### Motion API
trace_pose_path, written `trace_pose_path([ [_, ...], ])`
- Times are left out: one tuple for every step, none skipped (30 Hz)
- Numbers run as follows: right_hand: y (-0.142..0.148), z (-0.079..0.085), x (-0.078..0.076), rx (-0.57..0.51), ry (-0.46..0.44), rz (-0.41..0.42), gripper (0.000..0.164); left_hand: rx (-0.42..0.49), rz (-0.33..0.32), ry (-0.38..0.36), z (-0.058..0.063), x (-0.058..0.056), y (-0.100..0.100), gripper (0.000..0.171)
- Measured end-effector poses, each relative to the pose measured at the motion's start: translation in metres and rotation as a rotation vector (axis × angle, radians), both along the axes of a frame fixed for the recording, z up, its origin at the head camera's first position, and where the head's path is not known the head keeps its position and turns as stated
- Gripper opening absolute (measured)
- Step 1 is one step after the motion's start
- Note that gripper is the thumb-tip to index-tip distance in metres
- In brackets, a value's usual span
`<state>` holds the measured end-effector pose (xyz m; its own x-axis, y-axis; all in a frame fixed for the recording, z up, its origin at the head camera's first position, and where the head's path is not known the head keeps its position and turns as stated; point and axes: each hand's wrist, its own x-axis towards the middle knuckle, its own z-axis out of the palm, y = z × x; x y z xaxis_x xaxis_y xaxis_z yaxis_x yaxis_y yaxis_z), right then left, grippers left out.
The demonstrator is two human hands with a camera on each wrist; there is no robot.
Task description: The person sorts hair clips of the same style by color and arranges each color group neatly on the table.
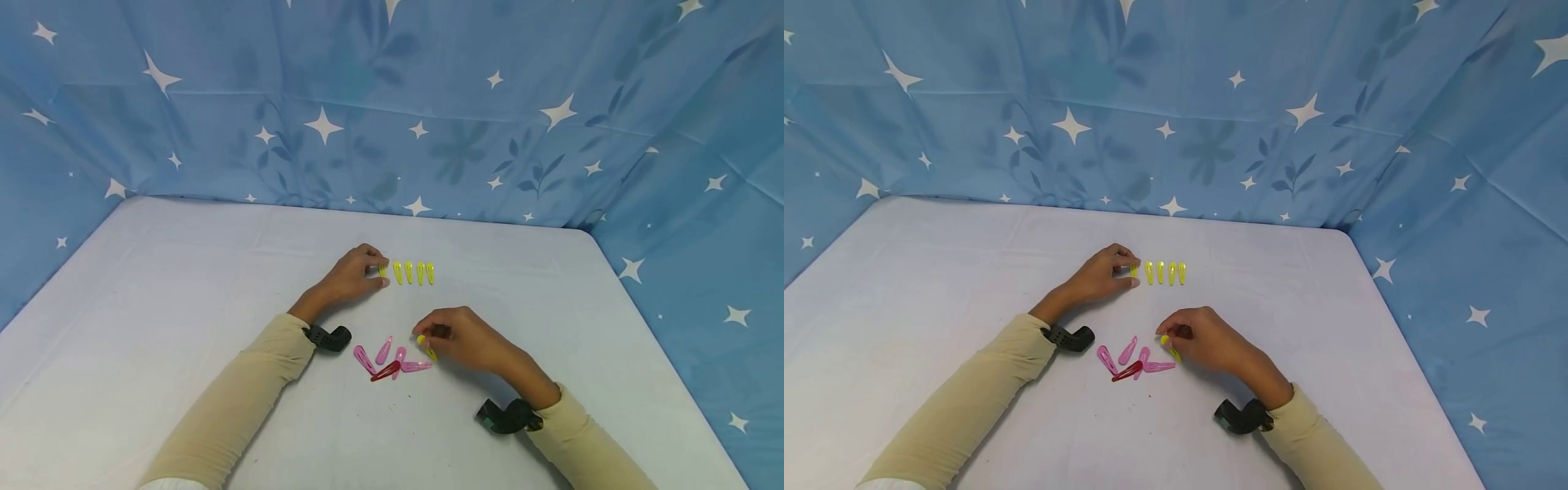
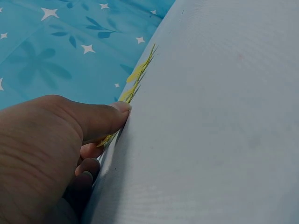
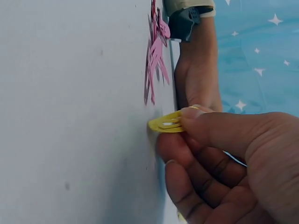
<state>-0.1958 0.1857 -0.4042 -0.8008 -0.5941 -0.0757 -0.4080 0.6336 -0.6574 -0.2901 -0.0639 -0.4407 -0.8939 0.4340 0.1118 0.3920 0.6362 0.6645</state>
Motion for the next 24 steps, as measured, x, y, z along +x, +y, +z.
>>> trace_pose_path([
  [0.001,0.000,-0.001,0.000,0.009,-0.010,0.017,-0.001,0.000,-0.002,0.000,0.000,0.000,0.044],
  [0.001,0.000,-0.002,-0.001,0.012,-0.027,0.016,-0.002,0.000,-0.005,0.000,0.000,0.000,0.044],
  [0.001,0.000,-0.002,-0.005,0.018,-0.039,0.015,-0.003,0.000,-0.008,0.000,0.000,0.000,0.044],
  [0.002,0.000,-0.003,-0.010,0.024,-0.048,0.014,-0.005,0.000,-0.010,0.000,0.000,0.000,0.044],
  [0.002,0.000,-0.004,-0.015,0.027,-0.057,0.013,-0.007,0.001,-0.010,0.000,0.000,0.000,0.044],
  [0.003,0.000,-0.004,-0.021,0.030,-0.065,0.012,-0.007,0.001,-0.010,-0.001,-0.001,0.000,0.044],
  [0.003,0.000,-0.005,-0.029,0.032,-0.075,0.012,-0.008,0.000,-0.008,-0.001,-0.001,0.000,0.044],
  [0.004,0.000,-0.006,-0.036,0.032,-0.089,0.011,-0.006,0.001,-0.008,-0.001,-0.001,0.000,0.043],
  [0.004,-0.001,-0.006,-0.044,0.035,-0.102,0.011,-0.003,0.001,-0.008,-0.002,-0.002,0.000,0.043],
  [0.005,-0.001,-0.007,-0.050,0.037,-0.118,0.010,0.002,0.001,-0.010,-0.002,-0.002,0.000,0.043],
  [0.005,-0.002,-0.008,-0.057,0.041,-0.136,0.010,0.006,0.001,-0.010,-0.002,-0.002,0.000,0.043],
  [0.006,-0.002,-0.009,-0.067,0.043,-0.154,0.010,0.010,0.000,-0.012,-0.002,-0.002,-0.001,0.043],
  [0.006,-0.003,-0.010,-0.076,0.046,-0.168,0.010,0.012,0.001,-0.014,-0.002,-0.002,-0.001,0.043],
  [0.007,-0.004,-0.011,-0.085,0.048,-0.182,0.010,0.014,0.001,-0.017,-0.002,-0.002,-0.001,0.043],
  [0.008,-0.005,-0.012,-0.096,0.050,-0.189,0.010,0.014,0.000,-0.016,-0.002,-0.002,-0.001,0.043],
  [0.009,-0.005,-0.013,-0.107,0.052,-0.193,0.010,0.013,-0.001,-0.016,-0.002,-0.002,-0.001,0.043],
  [0.010,-0.006,-0.013,-0.116,0.052,-0.194,0.010,0.010,-0.004,-0.014,-0.002,-0.002,-0.001,0.043],
  [0.010,-0.006,-0.014,-0.126,0.048,-0.193,0.010,0.011,-0.005,-0.014,-0.002,-0.002,-0.001,0.044],
  [0.011,-0.006,-0.015,-0.134,0.044,-0.192,0.010,0.011,-0.007,-0.012,-0.002,-0.002,-0.001,0.044],
  [0.012,-0.007,-0.015,-0.143,0.037,-0.191,0.011,0.009,-0.008,-0.009,-0.002,-0.002,-0.001,0.044],
  [0.012,-0.007,-0.016,-0.151,0.034,-0.191,0.011,0.008,-0.009,-0.006,-0.002,-0.002,-0.001,0.044],
  [0.013,-0.007,-0.017,-0.154,0.031,-0.192,0.011,0.008,-0.008,-0.007,-0.002,-0.001,-0.001,0.044],
  [0.013,-0.008,-0.018,-0.157,0.027,-0.196,0.011,0.008,-0.006,-0.006,-0.002,-0.001,-0.001,0.044],
  [0.013,-0.008,-0.019,-0.161,0.026,-0.201,0.012,0.008,-0.004,-0.006,-0.002,-0.001,-0.001,0.044],
])
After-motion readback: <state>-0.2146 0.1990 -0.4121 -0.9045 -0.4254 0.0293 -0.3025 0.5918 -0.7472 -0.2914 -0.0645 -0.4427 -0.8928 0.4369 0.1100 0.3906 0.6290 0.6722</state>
